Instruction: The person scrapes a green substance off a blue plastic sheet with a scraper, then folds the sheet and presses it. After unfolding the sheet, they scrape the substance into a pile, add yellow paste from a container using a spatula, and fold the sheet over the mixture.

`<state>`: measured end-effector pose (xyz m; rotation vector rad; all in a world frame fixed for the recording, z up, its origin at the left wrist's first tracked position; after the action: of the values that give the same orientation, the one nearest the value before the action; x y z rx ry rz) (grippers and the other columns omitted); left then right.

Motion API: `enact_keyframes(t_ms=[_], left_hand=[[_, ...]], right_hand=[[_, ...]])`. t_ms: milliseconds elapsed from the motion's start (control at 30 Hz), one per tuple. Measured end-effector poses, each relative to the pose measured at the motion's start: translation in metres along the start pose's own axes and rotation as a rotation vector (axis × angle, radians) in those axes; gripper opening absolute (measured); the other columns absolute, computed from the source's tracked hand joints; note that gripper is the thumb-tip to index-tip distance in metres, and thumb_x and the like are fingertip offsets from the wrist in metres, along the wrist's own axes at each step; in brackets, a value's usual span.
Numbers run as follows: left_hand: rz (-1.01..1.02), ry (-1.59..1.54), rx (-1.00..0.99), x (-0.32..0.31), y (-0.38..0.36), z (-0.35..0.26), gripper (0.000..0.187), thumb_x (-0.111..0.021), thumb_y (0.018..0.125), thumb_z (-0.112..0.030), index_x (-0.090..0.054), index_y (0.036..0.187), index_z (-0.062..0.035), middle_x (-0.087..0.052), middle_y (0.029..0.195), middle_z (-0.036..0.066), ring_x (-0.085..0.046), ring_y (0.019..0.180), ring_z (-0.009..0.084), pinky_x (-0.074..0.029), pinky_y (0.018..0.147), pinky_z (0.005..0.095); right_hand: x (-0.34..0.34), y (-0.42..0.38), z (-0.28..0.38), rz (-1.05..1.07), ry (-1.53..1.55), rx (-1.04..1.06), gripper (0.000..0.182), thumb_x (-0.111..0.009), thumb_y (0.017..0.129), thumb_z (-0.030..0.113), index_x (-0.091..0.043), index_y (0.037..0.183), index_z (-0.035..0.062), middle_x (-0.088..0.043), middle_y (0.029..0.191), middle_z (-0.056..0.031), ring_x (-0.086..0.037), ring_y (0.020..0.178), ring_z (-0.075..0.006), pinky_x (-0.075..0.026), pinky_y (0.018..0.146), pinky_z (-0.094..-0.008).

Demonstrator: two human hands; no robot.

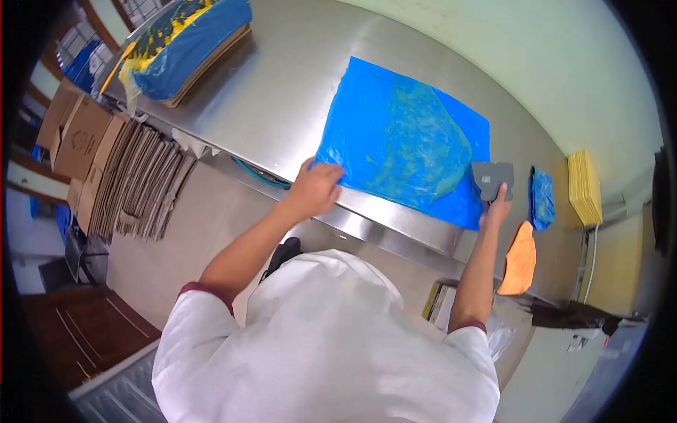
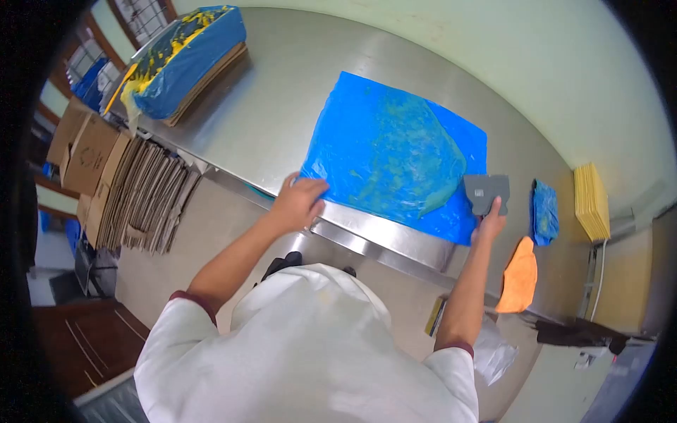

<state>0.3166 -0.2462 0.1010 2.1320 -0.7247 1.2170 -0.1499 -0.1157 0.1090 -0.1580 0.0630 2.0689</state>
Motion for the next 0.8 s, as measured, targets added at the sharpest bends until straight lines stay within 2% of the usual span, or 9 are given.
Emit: enact_keyframes(t_ms=[67,167,300,367,433,533,633,733,800], left_hand=[[0.123,-0.193,-0.128,0.000,-0.009,-0.010,0.042,-0.064,0.086,-0.020,-0.063,0.126,-0.0109,-0.063,0.130,0.008,-0.056,0.123,0.0274,-0.032,0.111,0.0544],[0.070,-0.275,-0.242,0.006,-0.016,-0.006,0.040,-0.064,0.086,-0.019,-0.064,0.126,-0.0118,-0.064,0.129,0.008,-0.056,0.124,0.0267,-0.031,0.112,0.0553],[0.040,-0.221,-0.227,0.009,-0.030,0.025,0.040,-0.065,0.085,-0.012,-0.063,0.125,-0.0108,-0.062,0.131,0.007,-0.053,0.128,0.0228,-0.026,0.117,0.0527],[0.048,-0.233,-0.232,0.007,-0.033,0.034,0.040,-0.064,0.086,-0.010,-0.063,0.125,-0.0103,-0.059,0.136,0.008,-0.050,0.132,0.0230,-0.024,0.118,0.0527],[0.032,-0.258,-0.261,0.005,-0.035,0.040,0.040,-0.063,0.086,-0.009,-0.062,0.126,-0.0099,-0.058,0.137,0.008,-0.050,0.133,0.0232,-0.024,0.119,0.0525],[-0.004,-0.335,-0.270,-0.002,-0.039,0.045,0.042,-0.064,0.083,-0.004,-0.062,0.125,-0.0092,-0.059,0.134,0.011,-0.050,0.133,0.0266,-0.026,0.118,0.0529],[-0.048,-0.331,-0.274,-0.008,-0.045,0.047,0.042,-0.063,0.082,-0.003,-0.062,0.124,-0.0084,-0.057,0.135,0.011,-0.048,0.134,0.0293,-0.027,0.117,0.0530],[-0.083,-0.279,-0.257,-0.013,-0.048,0.041,0.043,-0.062,0.081,-0.002,-0.062,0.124,-0.0083,-0.055,0.138,0.010,-0.045,0.135,0.0315,-0.027,0.116,0.0533],[-0.105,-0.256,-0.240,-0.017,-0.052,0.039,0.044,-0.062,0.081,-0.002,-0.062,0.124,-0.0087,-0.054,0.139,0.009,-0.043,0.134,0.0322,-0.027,0.116,0.0538]], right_hand=[[-0.021,-0.028,0.032,0.108,-0.071,0.034,0.049,-0.069,0.095,0.030,-0.055,0.129,-0.0018,-0.065,0.118,-0.0105,-0.065,0.104,-0.0224,-0.054,0.087,-0.0354],[-0.053,-0.071,0.040,0.245,-0.140,0.073,0.050,-0.076,0.089,0.022,-0.055,0.128,-0.0014,-0.067,0.113,-0.0104,-0.064,0.102,-0.0205,-0.053,0.085,-0.0322],[-0.113,-0.135,0.041,0.490,-0.593,0.113,0.052,-0.078,0.082,0.011,-0.056,0.128,0.0063,-0.066,0.108,-0.0108,-0.060,0.096,-0.0182,-0.049,0.085,-0.0324],[-0.148,-0.167,0.034,0.556,-0.619,0.339,0.054,-0.078,0.080,0.006,-0.055,0.128,0.0101,-0.069,0.104,-0.0137,-0.065,0.094,-0.0250,-0.050,0.081,-0.0380],[-0.183,-0.199,0.045,0.611,-0.839,0.325,0.053,-0.076,0.081,0.007,-0.053,0.129,0.0094,-0.069,0.104,-0.0184,-0.067,0.095,-0.0365,-0.051,0.080,-0.0454],[-0.215,-0.218,0.030,0.692,-1.055,0.338,0.052,-0.074,0.083,0.009,-0.052,0.130,0.0105,-0.069,0.103,-0.0217,-0.065,0.099,-0.0426,-0.051,0.080,-0.0492],[-0.233,-0.227,0.016,0.692,-1.133,0.504,0.049,-0.072,0.084,0.011,-0.052,0.129,0.0105,-0.067,0.107,-0.0206,-0.066,0.099,-0.0424,-0.052,0.080,-0.0503],[-0.244,-0.244,0.025,0.565,-1.293,0.436,0.053,-0.078,0.080,0.015,-0.053,0.126,0.0111,-0.060,0.115,-0.0206,-0.065,0.099,-0.0426,-0.053,0.080,-0.0499],[-0.251,-0.252,0.026,0.570,-1.421,0.396,0.058,-0.082,0.076,0.019,-0.052,0.125,0.0099,-0.054,0.119,-0.0211,-0.064,0.103,-0.0425,-0.054,0.080,-0.0502]])
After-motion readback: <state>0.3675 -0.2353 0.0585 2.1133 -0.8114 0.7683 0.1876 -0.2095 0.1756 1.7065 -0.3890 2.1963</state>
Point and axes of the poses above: each hand's wrist, its own y-axis towards the middle knuckle, its own x-axis out of the back of the hand, z = x × y, the point moved 1 cm from there along y, towards the middle knuckle
